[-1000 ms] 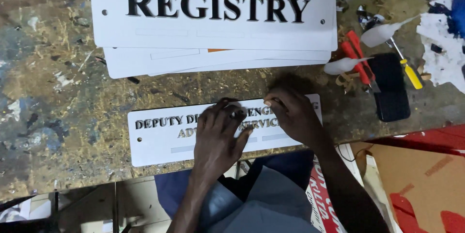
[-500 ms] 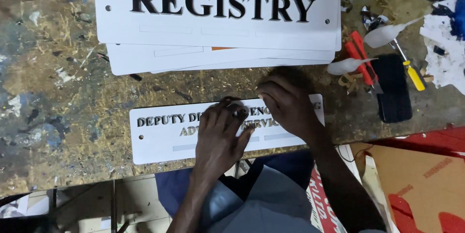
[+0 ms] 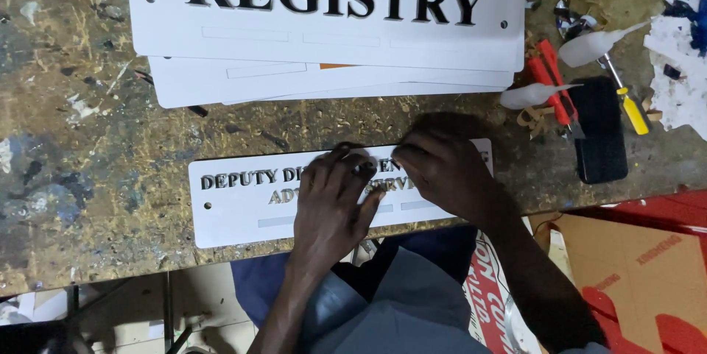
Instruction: The person is manually applying and pressing individual black letters onto a white sign board to form text.
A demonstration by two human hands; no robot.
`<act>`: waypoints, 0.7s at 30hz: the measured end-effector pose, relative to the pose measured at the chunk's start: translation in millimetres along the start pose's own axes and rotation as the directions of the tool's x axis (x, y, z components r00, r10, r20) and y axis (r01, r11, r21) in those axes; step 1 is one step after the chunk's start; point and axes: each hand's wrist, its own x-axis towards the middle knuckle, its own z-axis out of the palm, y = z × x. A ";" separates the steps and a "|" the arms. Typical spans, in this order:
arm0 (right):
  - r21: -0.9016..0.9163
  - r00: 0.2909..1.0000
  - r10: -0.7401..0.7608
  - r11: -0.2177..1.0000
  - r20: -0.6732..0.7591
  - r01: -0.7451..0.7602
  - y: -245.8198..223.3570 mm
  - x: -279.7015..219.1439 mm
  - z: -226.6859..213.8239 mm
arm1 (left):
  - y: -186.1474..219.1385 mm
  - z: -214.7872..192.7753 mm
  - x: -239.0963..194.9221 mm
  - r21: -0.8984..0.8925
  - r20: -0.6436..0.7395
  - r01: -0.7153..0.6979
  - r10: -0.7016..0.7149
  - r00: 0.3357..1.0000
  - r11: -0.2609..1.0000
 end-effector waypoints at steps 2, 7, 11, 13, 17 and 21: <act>-0.026 1.000 -0.001 1.000 -0.006 0.001 1.1 -1.5 4.5 | -0.7 0.3 -0.7 0.006 -0.001 -0.004 0.004 1.000 1.000; 0.031 1.000 0.010 0.999 -0.002 -0.010 2.9 -3.5 3.2 | -0.7 -1.4 -0.1 0.000 0.011 0.000 0.000 1.000 1.000; 0.036 1.000 0.008 0.999 0.015 -0.008 5.2 -4.7 5.2 | -1.1 0.3 -0.8 -0.006 0.008 -0.003 0.003 1.000 1.000; 0.013 1.000 0.005 1.000 0.027 -0.005 8.0 -4.6 8.9 | -1.7 1.5 -0.8 0.003 0.010 -0.006 0.006 1.000 1.000; -0.084 0.999 -0.030 0.996 0.019 0.031 10.8 -2.3 17.9 | -3.1 2.9 -2.4 0.006 0.001 -0.009 0.009 1.000 1.000; -0.147 0.997 -0.076 0.986 0.013 0.077 8.6 -2.3 25.9 | -1.6 0.6 -1.1 0.001 -0.001 -0.012 0.012 1.000 1.000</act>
